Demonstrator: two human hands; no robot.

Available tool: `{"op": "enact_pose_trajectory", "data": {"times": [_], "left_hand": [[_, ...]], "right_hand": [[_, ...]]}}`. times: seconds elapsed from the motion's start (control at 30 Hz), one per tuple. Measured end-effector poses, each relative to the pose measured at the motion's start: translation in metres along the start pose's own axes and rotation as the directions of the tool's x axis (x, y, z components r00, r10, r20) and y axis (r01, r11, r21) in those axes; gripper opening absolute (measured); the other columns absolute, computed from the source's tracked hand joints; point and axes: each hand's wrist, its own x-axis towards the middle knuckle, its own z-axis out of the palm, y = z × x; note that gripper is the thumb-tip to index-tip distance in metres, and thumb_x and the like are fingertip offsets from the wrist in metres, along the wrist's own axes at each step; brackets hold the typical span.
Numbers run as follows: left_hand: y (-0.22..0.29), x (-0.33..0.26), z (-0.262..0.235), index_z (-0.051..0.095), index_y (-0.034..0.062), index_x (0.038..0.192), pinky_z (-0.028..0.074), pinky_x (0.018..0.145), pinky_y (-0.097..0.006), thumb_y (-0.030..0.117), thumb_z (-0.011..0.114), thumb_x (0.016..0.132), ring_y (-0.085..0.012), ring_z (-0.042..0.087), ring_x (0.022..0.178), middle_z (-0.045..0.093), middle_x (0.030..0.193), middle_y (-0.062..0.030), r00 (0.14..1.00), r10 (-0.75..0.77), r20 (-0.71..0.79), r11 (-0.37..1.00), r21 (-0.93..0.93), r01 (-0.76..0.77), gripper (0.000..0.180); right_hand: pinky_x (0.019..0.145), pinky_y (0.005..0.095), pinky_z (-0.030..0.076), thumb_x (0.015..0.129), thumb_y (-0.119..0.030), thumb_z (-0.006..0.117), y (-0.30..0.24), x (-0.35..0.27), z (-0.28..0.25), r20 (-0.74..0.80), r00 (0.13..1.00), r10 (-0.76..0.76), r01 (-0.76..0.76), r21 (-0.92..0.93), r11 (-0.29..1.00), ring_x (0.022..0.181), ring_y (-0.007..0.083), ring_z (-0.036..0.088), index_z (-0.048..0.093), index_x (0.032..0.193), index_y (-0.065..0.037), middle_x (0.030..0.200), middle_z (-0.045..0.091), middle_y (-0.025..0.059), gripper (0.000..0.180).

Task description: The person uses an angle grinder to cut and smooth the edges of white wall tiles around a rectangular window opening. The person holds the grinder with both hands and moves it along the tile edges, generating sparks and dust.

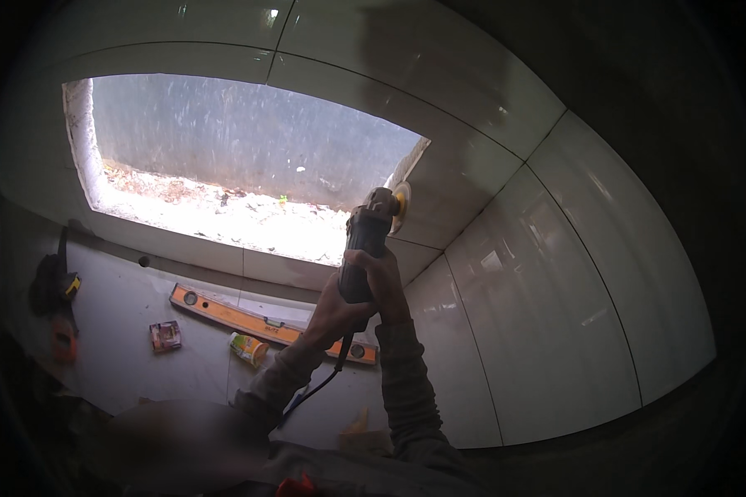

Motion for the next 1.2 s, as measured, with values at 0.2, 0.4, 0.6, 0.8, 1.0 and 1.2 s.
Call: {"op": "enact_pose_trajectory", "data": {"times": [0.2,0.4,0.6,0.8,1.0,1.2], "left_hand": [[0.0045,-0.0006,0.0039,0.049,-0.0025,0.115,0.055,0.054,-0.026,0.012,0.080,0.073,-0.0132,0.065,0.064,0.061,0.088,-0.0076,1.000,0.018,-0.011,1.000,-0.019,-0.018,0.054],[-0.0006,0.0023,0.0044,0.049,-0.0021,0.114,0.054,0.053,-0.026,0.011,0.080,0.072,-0.0129,0.064,0.064,0.061,0.087,-0.0071,0.999,0.037,-0.017,0.999,-0.004,-0.037,0.053],[0.0012,0.0023,0.0040,0.050,-0.0018,0.112,0.053,0.052,-0.026,0.011,0.079,0.073,-0.0126,0.064,0.063,0.061,0.085,-0.0067,0.999,0.039,0.000,0.999,-0.014,-0.039,0.051],[0.0023,0.0041,0.0019,0.049,-0.0024,0.113,0.054,0.053,-0.026,0.011,0.079,0.073,-0.0127,0.064,0.063,0.062,0.085,-0.0068,1.000,0.021,0.001,1.000,-0.005,-0.021,0.052],[0.0034,0.0030,0.0021,0.050,-0.0027,0.114,0.054,0.055,-0.026,0.010,0.079,0.072,-0.0128,0.065,0.066,0.062,0.088,-0.0071,0.999,0.049,-0.005,0.999,-0.010,-0.049,0.052],[0.0009,0.0065,0.0000,0.050,-0.0022,0.115,0.055,0.056,-0.026,0.011,0.079,0.072,-0.0125,0.065,0.066,0.062,0.089,-0.0069,0.999,0.031,0.010,0.999,0.005,-0.031,0.053]], "right_hand": [[0.072,0.0291,0.054,0.079,-0.021,0.074,0.0002,0.0027,-0.0034,0.013,1.000,-0.016,0.016,-0.006,1.000,0.076,0.0146,0.064,0.064,0.106,0.001,0.090,0.065,0.0067,0.037],[0.073,0.0294,0.055,0.079,-0.021,0.073,-0.0041,0.0013,-0.0032,0.016,1.000,-0.013,0.013,-0.004,1.000,0.077,0.0147,0.065,0.063,0.107,0.002,0.091,0.065,0.0072,0.038],[0.073,0.0290,0.054,0.079,-0.021,0.074,-0.0035,0.0018,-0.0031,0.026,0.999,-0.026,0.026,-0.001,1.000,0.077,0.0144,0.065,0.064,0.107,0.002,0.090,0.065,0.0072,0.038],[0.073,0.0289,0.054,0.079,-0.020,0.073,-0.0074,0.0001,0.0009,0.000,1.000,-0.009,0.009,0.009,1.000,0.076,0.0142,0.064,0.064,0.106,0.003,0.090,0.065,0.0071,0.037],[0.072,0.0287,0.054,0.079,-0.019,0.073,-0.0017,0.0033,-0.0009,0.013,0.999,-0.031,0.030,0.043,0.999,0.076,0.0138,0.064,0.064,0.106,0.003,0.089,0.064,0.0064,0.036],[0.071,0.0279,0.054,0.080,-0.020,0.073,-0.0040,0.0028,-0.0003,0.030,0.999,-0.038,0.036,0.050,0.998,0.075,0.0133,0.064,0.064,0.105,0.002,0.089,0.064,0.0063,0.035]]}}
